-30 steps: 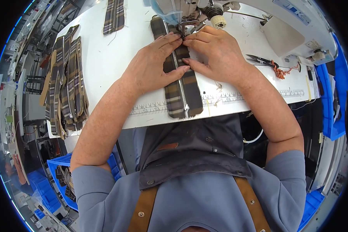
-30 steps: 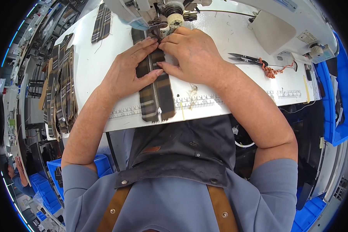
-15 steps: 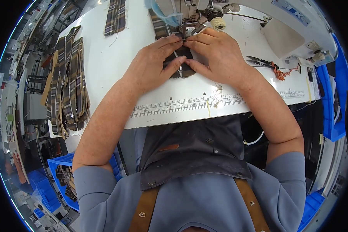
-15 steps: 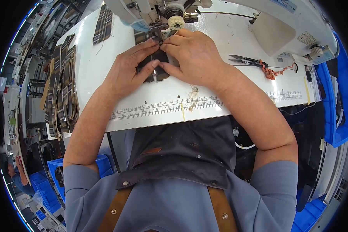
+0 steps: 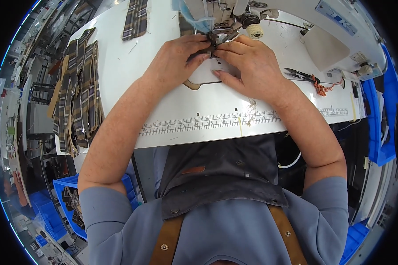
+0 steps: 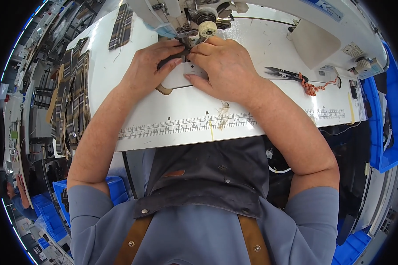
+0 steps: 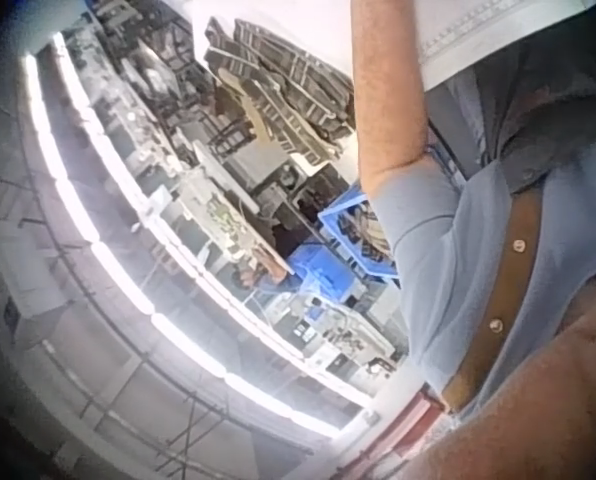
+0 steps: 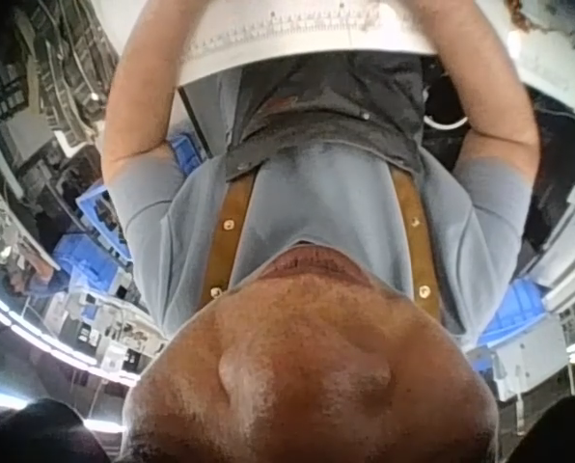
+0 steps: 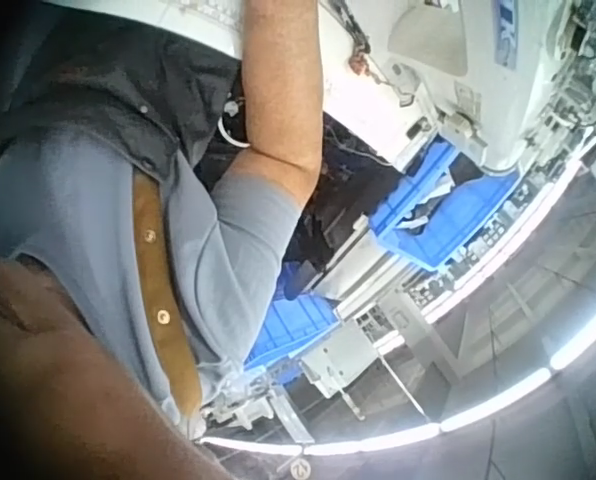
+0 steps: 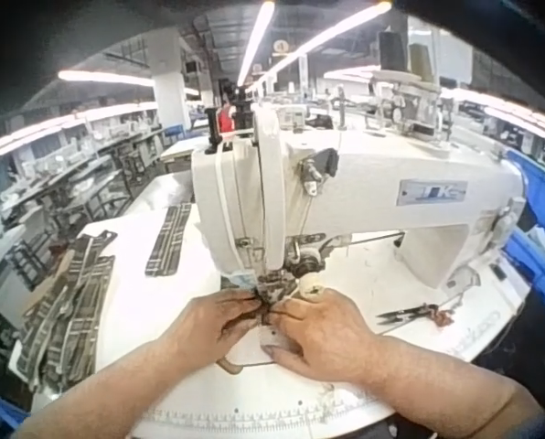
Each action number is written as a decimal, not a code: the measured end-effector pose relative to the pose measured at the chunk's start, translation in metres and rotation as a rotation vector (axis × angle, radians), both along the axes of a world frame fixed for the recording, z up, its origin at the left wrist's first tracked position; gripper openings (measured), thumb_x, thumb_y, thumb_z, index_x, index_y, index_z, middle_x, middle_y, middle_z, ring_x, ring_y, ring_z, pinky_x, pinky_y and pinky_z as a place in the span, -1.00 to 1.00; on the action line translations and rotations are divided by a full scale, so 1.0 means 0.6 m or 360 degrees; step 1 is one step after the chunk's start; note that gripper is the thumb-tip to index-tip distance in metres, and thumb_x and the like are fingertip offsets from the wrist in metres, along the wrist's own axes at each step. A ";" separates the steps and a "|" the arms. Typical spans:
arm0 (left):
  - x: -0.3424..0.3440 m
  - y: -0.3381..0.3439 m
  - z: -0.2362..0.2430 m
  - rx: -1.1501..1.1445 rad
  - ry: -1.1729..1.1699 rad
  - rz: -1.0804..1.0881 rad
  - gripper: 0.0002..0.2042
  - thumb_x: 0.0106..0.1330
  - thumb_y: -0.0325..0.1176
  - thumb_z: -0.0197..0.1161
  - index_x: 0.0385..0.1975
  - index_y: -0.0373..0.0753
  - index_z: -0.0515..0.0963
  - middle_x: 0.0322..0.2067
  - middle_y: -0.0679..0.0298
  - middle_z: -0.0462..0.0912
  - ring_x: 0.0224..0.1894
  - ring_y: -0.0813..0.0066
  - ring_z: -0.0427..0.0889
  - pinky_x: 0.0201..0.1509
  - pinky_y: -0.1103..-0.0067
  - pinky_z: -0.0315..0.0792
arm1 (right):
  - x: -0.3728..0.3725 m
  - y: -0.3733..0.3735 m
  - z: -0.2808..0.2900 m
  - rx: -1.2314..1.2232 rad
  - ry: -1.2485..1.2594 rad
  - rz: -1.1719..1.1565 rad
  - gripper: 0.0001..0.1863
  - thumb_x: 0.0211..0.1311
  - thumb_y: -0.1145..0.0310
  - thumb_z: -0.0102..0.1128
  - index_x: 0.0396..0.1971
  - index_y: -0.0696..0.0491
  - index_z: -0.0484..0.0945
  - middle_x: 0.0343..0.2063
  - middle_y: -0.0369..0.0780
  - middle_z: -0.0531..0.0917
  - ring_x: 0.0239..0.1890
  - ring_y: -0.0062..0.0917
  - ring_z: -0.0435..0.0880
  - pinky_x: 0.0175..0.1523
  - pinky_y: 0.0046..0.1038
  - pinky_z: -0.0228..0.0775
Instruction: Sewing zippers onto plaid fabric strips using an industrial sewing machine.
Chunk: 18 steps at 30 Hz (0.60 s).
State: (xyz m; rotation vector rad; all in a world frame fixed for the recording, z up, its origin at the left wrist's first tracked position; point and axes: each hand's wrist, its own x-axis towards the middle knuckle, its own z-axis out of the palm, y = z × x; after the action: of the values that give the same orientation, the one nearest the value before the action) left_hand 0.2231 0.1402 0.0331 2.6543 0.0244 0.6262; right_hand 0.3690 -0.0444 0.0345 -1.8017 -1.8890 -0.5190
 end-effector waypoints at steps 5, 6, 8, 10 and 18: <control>0.020 0.049 0.018 0.0188 0.0033 -0.0049 -0.73 0.34 -0.39 0.34 0.01 -0.28 0.68 -0.10 0.06 0.75 -0.06 0.07 0.74 0.07 0.34 0.61 | -0.004 0.002 0.010 0.0003 0.0018 0.0053 -0.63 0.14 0.12 0.39 -0.20 0.10 0.74 -0.18 -0.26 0.75 -0.09 -0.37 0.69 -0.03 -0.31 0.57; 0.024 0.047 0.029 0.0332 0.0146 -0.0079 -0.72 0.33 -0.43 0.32 0.02 -0.25 0.68 -0.13 0.05 0.75 -0.09 0.06 0.74 0.04 0.34 0.61 | -0.002 0.001 0.010 0.0010 0.0023 0.0067 -0.64 0.13 0.15 0.40 -0.20 0.11 0.74 -0.18 -0.24 0.75 -0.08 -0.36 0.69 -0.03 -0.30 0.56; 0.030 0.053 0.033 0.0506 0.0266 -0.0101 -0.69 0.30 -0.49 0.26 0.05 -0.19 0.66 -0.16 0.03 0.75 -0.12 0.04 0.74 0.01 0.33 0.61 | -0.006 -0.001 0.018 -0.0046 0.0035 0.0058 -0.66 0.10 0.22 0.43 -0.19 0.14 0.73 -0.16 -0.20 0.74 -0.08 -0.33 0.68 -0.04 -0.28 0.56; 0.036 0.051 0.033 0.0566 0.0394 -0.0076 -0.75 0.34 -0.47 0.17 -0.04 -0.23 0.68 -0.12 0.14 0.74 0.00 0.11 0.71 0.09 0.35 0.59 | -0.006 -0.003 0.015 -0.0031 0.0048 0.0080 -0.66 0.11 0.23 0.42 -0.19 0.15 0.73 -0.14 -0.20 0.73 -0.08 -0.32 0.68 -0.04 -0.28 0.55; 0.022 0.138 0.069 0.1764 0.0165 0.0012 -0.78 0.20 -0.50 0.22 -0.18 -0.31 0.69 -0.03 0.26 0.68 0.06 0.35 0.66 0.27 0.50 0.51 | -0.014 0.004 0.025 -0.0108 0.0060 0.0100 -0.67 0.12 0.29 0.41 -0.15 0.17 0.72 -0.13 -0.18 0.71 -0.06 -0.28 0.65 0.01 -0.28 0.53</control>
State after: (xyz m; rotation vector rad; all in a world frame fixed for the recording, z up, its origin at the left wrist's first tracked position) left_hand 0.2365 0.2227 0.0747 3.7404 -0.3921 0.6015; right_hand 0.3606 -0.0420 0.0494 -1.7751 -1.9523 -0.4002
